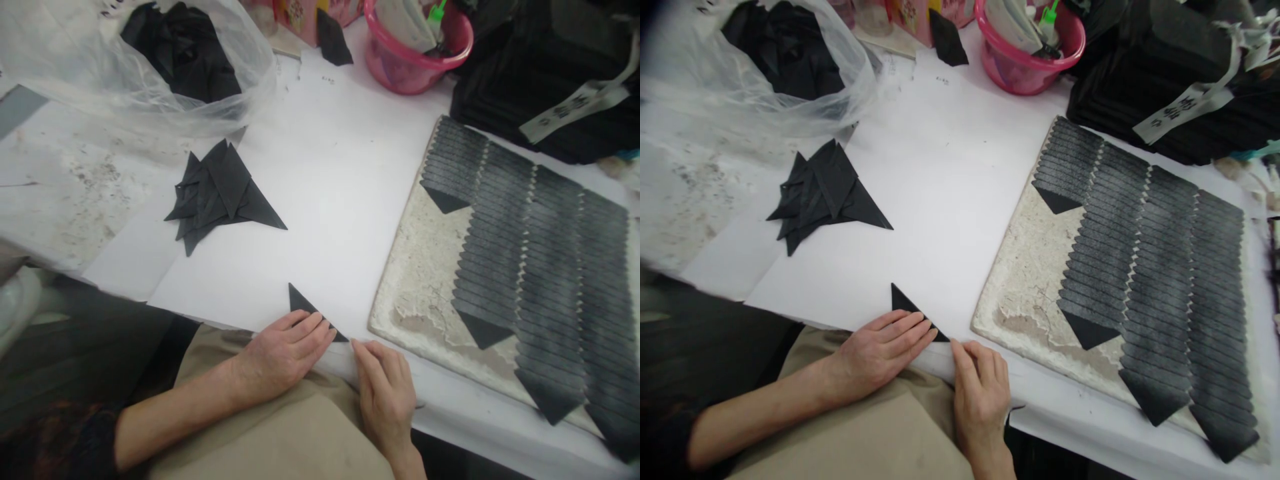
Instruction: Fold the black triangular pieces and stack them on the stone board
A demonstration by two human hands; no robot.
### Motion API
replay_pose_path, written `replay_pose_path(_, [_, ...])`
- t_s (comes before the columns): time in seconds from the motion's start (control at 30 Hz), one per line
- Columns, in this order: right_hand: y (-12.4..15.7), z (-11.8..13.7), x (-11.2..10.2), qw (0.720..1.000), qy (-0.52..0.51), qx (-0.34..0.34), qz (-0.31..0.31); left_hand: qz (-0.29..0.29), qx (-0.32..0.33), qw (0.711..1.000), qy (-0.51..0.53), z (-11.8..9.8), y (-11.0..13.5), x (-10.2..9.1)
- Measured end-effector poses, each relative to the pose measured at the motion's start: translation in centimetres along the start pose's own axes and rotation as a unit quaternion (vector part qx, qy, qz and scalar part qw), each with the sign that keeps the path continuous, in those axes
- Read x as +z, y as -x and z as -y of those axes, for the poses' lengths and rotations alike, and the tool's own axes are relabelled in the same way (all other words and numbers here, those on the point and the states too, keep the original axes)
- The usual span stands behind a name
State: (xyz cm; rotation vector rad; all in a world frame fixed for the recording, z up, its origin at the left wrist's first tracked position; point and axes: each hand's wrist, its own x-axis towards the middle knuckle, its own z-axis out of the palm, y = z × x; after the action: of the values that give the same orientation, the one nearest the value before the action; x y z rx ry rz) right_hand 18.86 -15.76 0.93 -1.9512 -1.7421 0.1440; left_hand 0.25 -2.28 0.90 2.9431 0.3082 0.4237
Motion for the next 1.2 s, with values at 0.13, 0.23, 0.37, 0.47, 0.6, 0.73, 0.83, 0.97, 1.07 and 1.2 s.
replay_pose_path(0.13, [-0.3, 0.5, 0.5, 0.997, 0.073, -0.008, 0.029, -0.004, 0.001, 1.000, -0.006, 0.0, 0.1, 0.0])
replay_pose_path(0.23, [-0.4, 0.6, 0.5, 0.992, 0.116, -0.026, 0.052, 0.002, -0.024, 0.999, -0.023, 0.6, 0.4, -0.5])
replay_pose_path(0.37, [-0.1, 0.4, 0.2, 0.991, 0.119, -0.029, 0.060, 0.020, -0.077, 0.996, -0.035, 2.1, 1.2, -1.4])
replay_pose_path(0.47, [-0.4, 0.5, 0.0, 0.996, 0.078, -0.001, 0.038, 0.005, -0.098, 0.995, -0.030, 2.8, 1.6, -1.7])
replay_pose_path(0.6, [-1.5, 1.4, 0.3, 0.998, 0.008, 0.059, 0.015, -0.029, -0.108, 0.994, -0.010, 2.9, 1.7, -1.3])
replay_pose_path(0.73, [-2.6, 2.6, 1.0, 0.994, 0.020, 0.104, 0.032, -0.045, -0.114, 0.992, 0.017, 2.9, 1.7, -1.0])
replay_pose_path(0.83, [-2.9, 3.1, 1.4, 0.988, 0.023, 0.144, 0.059, -0.051, -0.119, 0.991, 0.029, 2.9, 1.9, -1.0])
replay_pose_path(0.97, [-3.1, 3.2, 1.2, 0.981, -0.007, 0.167, 0.097, -0.066, -0.125, 0.989, 0.039, 3.0, 1.9, -1.2])
replay_pose_path(1.07, [-3.2, 3.1, 0.8, 0.977, -0.052, 0.179, 0.100, -0.084, -0.130, 0.987, 0.034, 3.0, 1.0, -1.5])
replay_pose_path(1.2, [-3.3, 3.1, 0.4, 0.969, -0.143, 0.178, 0.089, -0.086, -0.086, 0.991, 0.062, 2.9, -1.2, -2.1])
